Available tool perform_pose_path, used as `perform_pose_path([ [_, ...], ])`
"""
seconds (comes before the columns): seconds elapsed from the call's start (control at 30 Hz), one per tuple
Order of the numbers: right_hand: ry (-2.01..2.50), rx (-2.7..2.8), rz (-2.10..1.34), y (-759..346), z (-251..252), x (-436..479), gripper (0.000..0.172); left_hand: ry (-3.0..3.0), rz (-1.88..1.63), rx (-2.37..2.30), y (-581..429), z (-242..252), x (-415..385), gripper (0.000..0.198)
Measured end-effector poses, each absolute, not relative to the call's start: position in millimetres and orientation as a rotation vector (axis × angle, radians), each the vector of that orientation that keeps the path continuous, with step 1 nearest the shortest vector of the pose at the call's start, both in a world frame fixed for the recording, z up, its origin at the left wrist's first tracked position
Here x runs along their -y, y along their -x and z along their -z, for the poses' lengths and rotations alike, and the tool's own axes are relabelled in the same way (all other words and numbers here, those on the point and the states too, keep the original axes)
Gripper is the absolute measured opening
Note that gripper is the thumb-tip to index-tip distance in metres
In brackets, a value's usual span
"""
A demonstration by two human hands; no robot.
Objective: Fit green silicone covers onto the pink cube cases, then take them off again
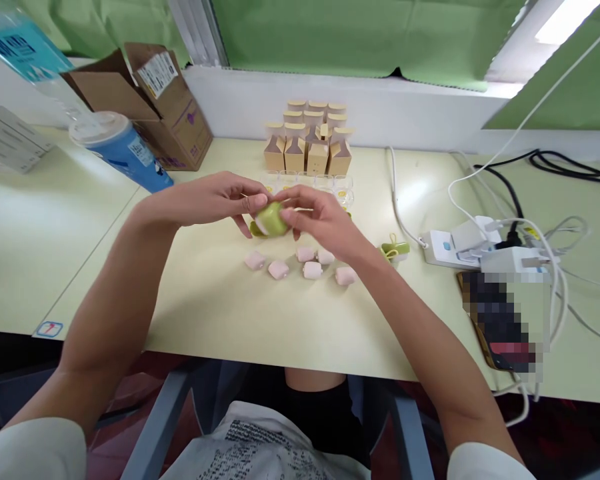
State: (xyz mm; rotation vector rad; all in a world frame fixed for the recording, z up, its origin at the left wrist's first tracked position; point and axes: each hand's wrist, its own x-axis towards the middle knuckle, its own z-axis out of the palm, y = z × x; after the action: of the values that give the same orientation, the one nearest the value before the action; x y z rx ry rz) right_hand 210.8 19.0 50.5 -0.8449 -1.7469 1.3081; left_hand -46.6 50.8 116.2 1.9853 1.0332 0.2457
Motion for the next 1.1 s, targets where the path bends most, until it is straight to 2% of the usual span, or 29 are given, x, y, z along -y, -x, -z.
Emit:
perform_pose_path([
  [0.13, 0.895, 1.507, -1.276, -208.5, -45.3, -23.8, 0.05, -1.956, -0.524, -0.994, 34.9, -103.5, -49.2, 0.057],
  [0.3, 1.025, 1.538, -1.029, -201.5, -44.1, -20.6, 0.057, -2.207, -0.77, -1.285, 17.0, -90.2, -41.2, 0.035],
  [0.37, 1.103, 1.589, -0.905, -200.3, -44.3, -18.2, 0.052, -2.335, -0.768, -1.323, 11.8, -84.9, -37.5, 0.03],
  [0.43, 1.142, 1.628, -0.806, -199.4, -45.4, -15.7, 0.039, -2.468, -0.761, -1.329, 7.7, -79.3, -34.5, 0.028],
  [0.57, 1.194, 1.676, -0.697, -198.4, -48.4, -13.2, 0.018, -2.687, -0.694, -1.305, 2.5, -72.4, -29.9, 0.034],
  [0.83, 1.283, 1.816, -0.496, -197.4, -42.9, -16.8, 0.014, -2.786, -0.46, -1.407, -3.1, -75.2, -26.3, 0.036],
  [1.0, 1.385, 1.808, -0.459, -193.6, -37.5, -19.6, 0.014, -2.847, -0.552, -1.352, -5.9, -63.5, -26.8, 0.041],
  [1.1, 1.392, 1.772, -0.552, -195.2, -43.2, -18.8, 0.014, -2.824, -0.704, -1.288, -3.5, -59.3, -30.7, 0.034],
])
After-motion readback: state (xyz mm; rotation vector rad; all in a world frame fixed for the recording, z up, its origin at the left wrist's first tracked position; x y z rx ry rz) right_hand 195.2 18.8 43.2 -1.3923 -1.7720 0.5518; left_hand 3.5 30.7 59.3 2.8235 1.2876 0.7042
